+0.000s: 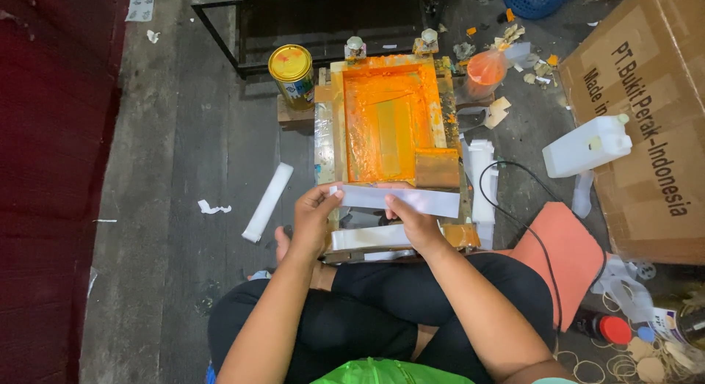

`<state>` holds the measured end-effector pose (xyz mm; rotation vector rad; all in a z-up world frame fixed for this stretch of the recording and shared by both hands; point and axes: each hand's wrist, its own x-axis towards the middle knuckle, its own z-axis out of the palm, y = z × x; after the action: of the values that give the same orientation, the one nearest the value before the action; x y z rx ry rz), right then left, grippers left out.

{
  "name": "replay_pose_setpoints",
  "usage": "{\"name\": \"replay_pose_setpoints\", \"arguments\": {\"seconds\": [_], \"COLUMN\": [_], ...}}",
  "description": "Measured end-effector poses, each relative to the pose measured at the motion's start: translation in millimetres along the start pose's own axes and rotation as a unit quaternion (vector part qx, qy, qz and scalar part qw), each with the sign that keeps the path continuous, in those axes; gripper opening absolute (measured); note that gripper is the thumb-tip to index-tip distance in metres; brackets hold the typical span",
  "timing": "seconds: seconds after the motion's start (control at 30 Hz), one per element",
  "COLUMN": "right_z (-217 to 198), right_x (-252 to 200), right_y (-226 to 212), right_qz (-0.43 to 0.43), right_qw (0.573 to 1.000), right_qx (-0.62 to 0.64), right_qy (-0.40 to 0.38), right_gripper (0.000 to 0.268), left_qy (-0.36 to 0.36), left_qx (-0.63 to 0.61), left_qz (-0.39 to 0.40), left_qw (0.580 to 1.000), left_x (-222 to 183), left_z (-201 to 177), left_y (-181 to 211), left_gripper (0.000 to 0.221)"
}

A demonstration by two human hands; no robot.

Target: Manual screen printing of orange ink onto white material strips using a wooden squeegee block.

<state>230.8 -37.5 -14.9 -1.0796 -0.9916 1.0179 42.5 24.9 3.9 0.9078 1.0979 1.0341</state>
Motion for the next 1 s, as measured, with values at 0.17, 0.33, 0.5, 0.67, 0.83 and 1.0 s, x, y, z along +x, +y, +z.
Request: {"name": "replay_pose_setpoints", "arguments": {"seconds": [0.17,0.33,0.5,0.67,0.83,1.0], "right_z": [-1.6,-2.8,-2.8,-1.5,-7.2,-8.7], "right_x": [3.0,-0.9,-0.9,-1.0,-0.9,-0.4], "right_y": [-0.1,9.2,16.8,20.1,35.1,32.4], "right_qz": [-0.009,-0.004,0.008,0.005,0.014,0.003], "right_qw": [1.000,1.000,1.000,0.999,0.998,0.998], "right_qx": [-0.009,-0.008,-0.003,0.007,0.009,0.005], "right_qy": [0.001,0.009,0.025,0.044,0.062,0.055], "right_gripper": [0.026,0.028,0.031,0.032,0.036,0.035], "left_qy": [0.027,0.051,0.083,0.113,0.142,0.170], "left_qx": [-0.006,-0.012,-0.007,0.005,0.008,-0.023], "left_qz": [0.002,0.005,0.011,0.000,0.007,0.037], "left_qw": [1.000,0.999,0.996,0.994,0.990,0.985], "left_x": [3.5,-0.2,-0.6,-39.7,-15.5,10.4], "left_z": [-4.8,-6.1,-9.1,11.2,-5.1,-25.0], "left_y": [-0.4,8.0,11.3,73.3,43.0,11.6], "left_gripper": [0.023,0.021,0.021,0.020,0.019,0.017]}}
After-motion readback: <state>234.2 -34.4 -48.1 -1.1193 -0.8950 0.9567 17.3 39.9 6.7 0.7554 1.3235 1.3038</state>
